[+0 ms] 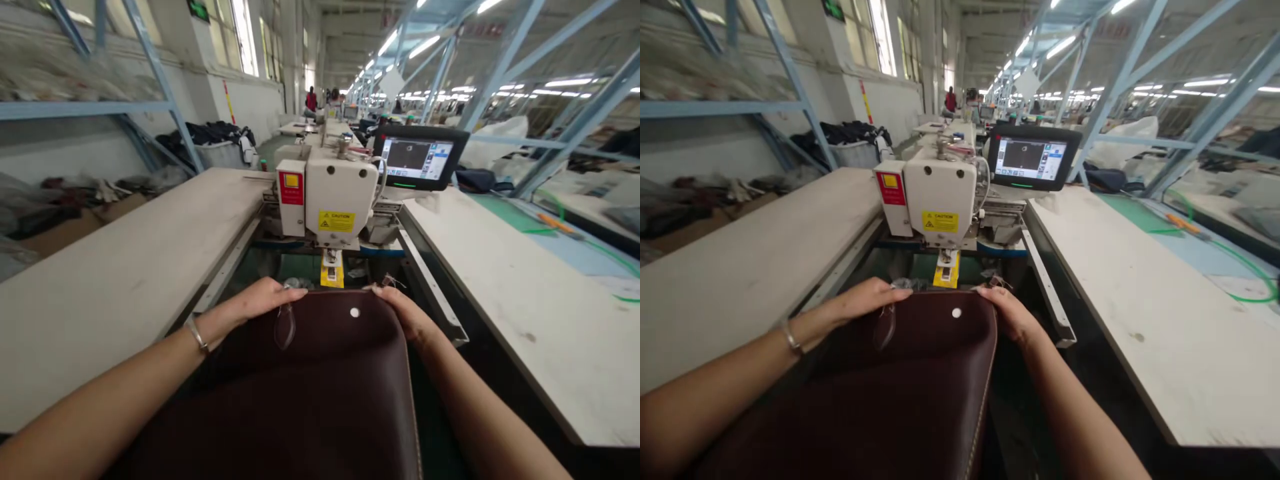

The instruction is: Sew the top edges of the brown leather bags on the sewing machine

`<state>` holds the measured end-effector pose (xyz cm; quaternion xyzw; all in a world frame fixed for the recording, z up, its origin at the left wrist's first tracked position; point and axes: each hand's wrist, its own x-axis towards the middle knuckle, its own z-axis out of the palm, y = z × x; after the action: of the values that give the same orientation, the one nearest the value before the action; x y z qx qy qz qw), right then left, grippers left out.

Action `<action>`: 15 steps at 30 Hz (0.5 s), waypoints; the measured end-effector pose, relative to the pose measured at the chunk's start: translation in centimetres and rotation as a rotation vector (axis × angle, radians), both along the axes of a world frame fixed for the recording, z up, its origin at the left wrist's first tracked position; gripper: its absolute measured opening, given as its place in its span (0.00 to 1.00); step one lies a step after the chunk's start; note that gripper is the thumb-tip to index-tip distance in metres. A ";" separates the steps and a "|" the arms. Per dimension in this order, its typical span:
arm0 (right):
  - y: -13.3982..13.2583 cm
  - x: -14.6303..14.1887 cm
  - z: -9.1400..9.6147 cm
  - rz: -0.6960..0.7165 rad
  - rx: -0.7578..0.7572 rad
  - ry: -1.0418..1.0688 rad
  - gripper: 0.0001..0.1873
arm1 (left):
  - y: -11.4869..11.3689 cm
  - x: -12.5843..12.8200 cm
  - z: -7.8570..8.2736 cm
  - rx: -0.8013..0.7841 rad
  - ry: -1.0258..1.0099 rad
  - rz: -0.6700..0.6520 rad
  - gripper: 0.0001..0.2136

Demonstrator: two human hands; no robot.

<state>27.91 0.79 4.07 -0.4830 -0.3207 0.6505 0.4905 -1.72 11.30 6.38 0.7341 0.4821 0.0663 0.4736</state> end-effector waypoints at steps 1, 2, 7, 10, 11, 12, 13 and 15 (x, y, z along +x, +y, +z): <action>0.7 0.4 0.6 0.000 0.055 -0.035 0.19 | 0.8 0.0 0.8 0.010 0.018 0.013 0.33; 1.4 0.8 1.0 -0.004 0.103 -0.059 0.18 | 1.6 0.0 1.2 0.010 0.034 0.029 0.33; 4.7 1.5 0.4 0.024 0.149 -0.171 0.17 | 5.4 0.6 0.2 0.000 0.070 0.060 0.33; 6.3 1.7 -1.0 0.055 0.044 -0.251 0.25 | 7.5 1.3 -1.0 0.008 0.098 0.053 0.33; 6.8 1.7 -1.3 0.089 0.010 -0.268 0.26 | 8.2 1.5 -1.4 0.006 0.100 0.043 0.33; 7.3 1.8 -1.6 0.130 -0.015 -0.283 0.26 | 8.8 1.7 -1.7 -0.004 0.099 0.032 0.32; 7.8 2.0 -1.6 0.177 -0.032 -0.306 0.25 | 9.5 1.8 -2.0 -0.018 0.096 0.027 0.32; 8.9 2.3 -1.5 0.222 -0.058 -0.365 0.21 | 10.7 1.8 -2.6 -0.050 0.037 0.056 0.30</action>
<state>30.19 9.69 2.59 -0.5685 -0.4364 0.6113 0.3357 0.08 22.03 3.80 0.7092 0.5129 0.0538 0.4807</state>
